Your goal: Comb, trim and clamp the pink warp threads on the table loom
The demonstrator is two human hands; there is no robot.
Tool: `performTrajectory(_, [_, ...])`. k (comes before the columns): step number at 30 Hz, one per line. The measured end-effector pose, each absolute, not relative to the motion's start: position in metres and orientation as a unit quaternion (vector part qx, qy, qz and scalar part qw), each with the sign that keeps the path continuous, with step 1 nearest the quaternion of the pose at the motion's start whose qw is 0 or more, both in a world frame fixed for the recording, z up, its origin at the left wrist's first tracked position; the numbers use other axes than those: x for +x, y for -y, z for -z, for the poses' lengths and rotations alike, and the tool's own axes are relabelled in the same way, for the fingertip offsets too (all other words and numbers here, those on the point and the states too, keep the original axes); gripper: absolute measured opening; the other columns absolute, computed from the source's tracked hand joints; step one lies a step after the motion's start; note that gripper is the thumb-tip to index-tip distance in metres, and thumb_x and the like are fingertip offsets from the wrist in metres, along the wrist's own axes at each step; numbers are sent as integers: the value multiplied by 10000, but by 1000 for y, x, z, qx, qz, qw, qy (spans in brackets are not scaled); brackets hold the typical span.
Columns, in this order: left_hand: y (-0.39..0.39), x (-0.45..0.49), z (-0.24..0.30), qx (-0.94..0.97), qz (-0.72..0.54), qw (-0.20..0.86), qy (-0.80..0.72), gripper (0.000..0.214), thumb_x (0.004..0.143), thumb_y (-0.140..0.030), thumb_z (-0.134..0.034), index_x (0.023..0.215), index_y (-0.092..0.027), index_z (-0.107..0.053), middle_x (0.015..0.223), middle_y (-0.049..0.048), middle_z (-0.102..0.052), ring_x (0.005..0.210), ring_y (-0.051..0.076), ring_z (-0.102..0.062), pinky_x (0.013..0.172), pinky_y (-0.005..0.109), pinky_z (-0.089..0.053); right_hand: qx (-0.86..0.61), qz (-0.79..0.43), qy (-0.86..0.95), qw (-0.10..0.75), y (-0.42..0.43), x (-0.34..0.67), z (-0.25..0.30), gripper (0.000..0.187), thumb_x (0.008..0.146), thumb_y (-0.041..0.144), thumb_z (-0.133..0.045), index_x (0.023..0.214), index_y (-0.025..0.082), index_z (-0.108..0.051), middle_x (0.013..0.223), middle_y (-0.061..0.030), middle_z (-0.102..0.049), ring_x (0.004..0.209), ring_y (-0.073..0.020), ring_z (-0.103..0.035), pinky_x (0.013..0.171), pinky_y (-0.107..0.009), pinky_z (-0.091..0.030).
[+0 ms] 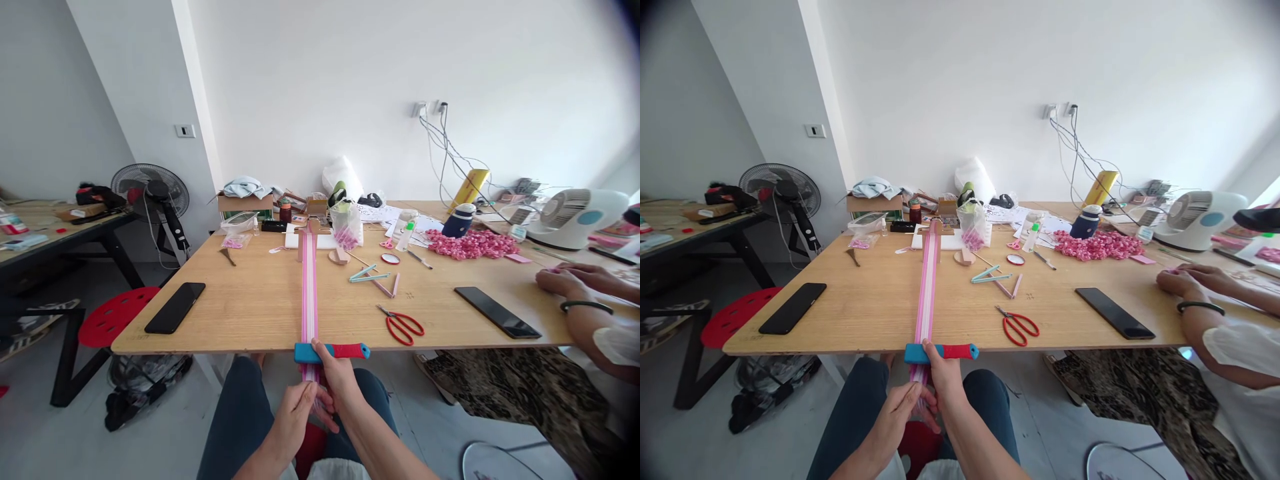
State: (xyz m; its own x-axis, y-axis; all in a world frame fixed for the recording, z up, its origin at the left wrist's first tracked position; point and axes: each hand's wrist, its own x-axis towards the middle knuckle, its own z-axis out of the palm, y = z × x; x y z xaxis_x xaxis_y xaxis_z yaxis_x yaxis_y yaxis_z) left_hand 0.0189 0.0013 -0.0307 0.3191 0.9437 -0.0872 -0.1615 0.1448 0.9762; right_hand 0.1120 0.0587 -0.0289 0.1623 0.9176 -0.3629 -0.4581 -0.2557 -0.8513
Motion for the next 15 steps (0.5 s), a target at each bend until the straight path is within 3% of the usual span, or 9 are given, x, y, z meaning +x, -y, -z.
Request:
performTrajectory(9, [6,19,39,486,-416,657,-399,523,874,-612,-449,726,-136,-607,633,60,-670,538,176,-656,622,286,-480,-509,-612,216,565,-43,112,25,549,597,476,-812,975,172,-554,610,-4,-664,480,-232,-652,446,-318,-529])
performTrajectory(15, [9,19,46,463,-413,683,-384,517,869,-613,-457,737,-133,-599,671,60,-663,538,188,-665,586,296,-483,-529,-606,205,558,-34,112,20,504,581,499,-809,880,169,-575,557,-12,-644,434,-212,-622,397,-287,-479])
